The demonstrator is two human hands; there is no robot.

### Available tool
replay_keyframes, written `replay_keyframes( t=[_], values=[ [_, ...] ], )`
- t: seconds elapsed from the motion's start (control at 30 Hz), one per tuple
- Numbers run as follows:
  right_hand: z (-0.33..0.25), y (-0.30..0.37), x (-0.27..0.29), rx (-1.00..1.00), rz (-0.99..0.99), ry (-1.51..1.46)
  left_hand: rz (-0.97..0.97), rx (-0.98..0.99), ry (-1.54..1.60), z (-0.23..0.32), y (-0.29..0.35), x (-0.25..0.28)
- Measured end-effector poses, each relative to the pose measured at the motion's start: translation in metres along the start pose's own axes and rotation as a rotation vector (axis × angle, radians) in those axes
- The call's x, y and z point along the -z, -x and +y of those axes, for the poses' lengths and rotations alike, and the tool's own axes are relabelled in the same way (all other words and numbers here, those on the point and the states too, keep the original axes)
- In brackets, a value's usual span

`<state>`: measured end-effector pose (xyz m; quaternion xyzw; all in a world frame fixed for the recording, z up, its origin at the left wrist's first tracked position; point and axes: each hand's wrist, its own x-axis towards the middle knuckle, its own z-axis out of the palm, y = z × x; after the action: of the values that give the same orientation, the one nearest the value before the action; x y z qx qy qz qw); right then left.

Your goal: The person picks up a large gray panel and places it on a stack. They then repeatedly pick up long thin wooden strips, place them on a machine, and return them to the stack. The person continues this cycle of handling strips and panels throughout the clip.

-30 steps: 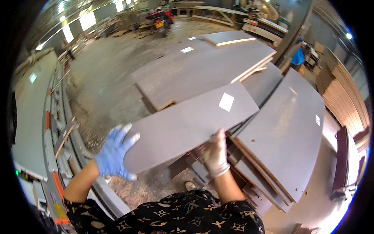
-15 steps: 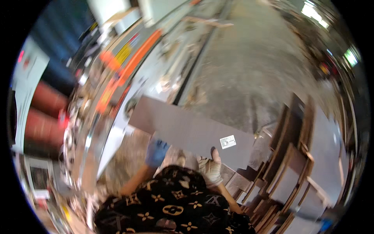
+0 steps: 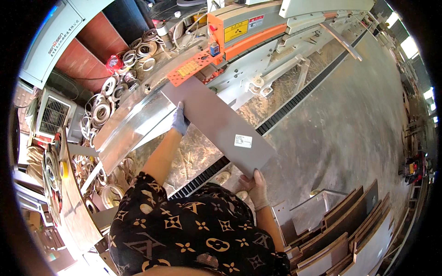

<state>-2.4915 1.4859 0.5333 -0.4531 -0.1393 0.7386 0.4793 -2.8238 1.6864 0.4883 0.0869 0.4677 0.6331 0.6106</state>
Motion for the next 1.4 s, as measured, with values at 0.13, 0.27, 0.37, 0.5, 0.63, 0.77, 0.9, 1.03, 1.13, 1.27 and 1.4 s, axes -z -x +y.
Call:
replay_keyframes(
  t=[0.13, 0.27, 0.37, 0.5, 0.63, 0.77, 0.9, 1.03, 1.13, 1.27, 1.4],
  values=[
    [-0.002, -0.018, -0.035, 0.132, 0.26, 0.184, 0.104, 0.07, -0.057, -0.025, -0.005, -0.028],
    [-0.004, -0.017, -0.044, -0.003, 0.147, -0.009, 0.057, -0.033, 0.08, -0.036, -0.015, -0.023],
    [-0.005, -0.023, -0.047, -0.14, 0.049, -0.257, 0.067, -0.031, 0.074, -0.03, -0.018, -0.028],
    [-0.008, -0.035, -0.056, -0.195, 0.208, -0.309, 0.048, 0.005, 0.091, -0.025, -0.027, -0.036],
    [-0.02, -0.037, -0.059, -0.175, 0.218, -0.286, 0.041, -0.037, 0.048, -0.034, -0.042, -0.04],
    [-0.008, -0.049, -0.039, 0.017, 0.254, -0.01, -0.033, -0.046, -0.036, -0.032, -0.034, -0.059],
    [-0.001, -0.061, -0.037, 0.157, 0.508, 0.153, -0.064, -0.052, -0.063, -0.037, -0.036, -0.071],
    [-0.007, -0.066, -0.03, 0.218, 0.643, 0.191, -0.079, 0.08, 0.013, -0.037, -0.035, -0.085],
    [-0.019, -0.07, -0.03, 0.144, 0.573, 0.114, -0.145, -0.047, -0.011, -0.048, -0.067, -0.067],
    [-0.033, -0.088, -0.025, 0.08, 0.523, -0.218, -0.025, -0.01, 0.041, -0.052, -0.061, -0.103],
    [-0.057, -0.097, -0.033, 0.219, 0.494, -0.07, 0.063, -0.016, -0.036, -0.047, -0.075, -0.131]
  ],
)
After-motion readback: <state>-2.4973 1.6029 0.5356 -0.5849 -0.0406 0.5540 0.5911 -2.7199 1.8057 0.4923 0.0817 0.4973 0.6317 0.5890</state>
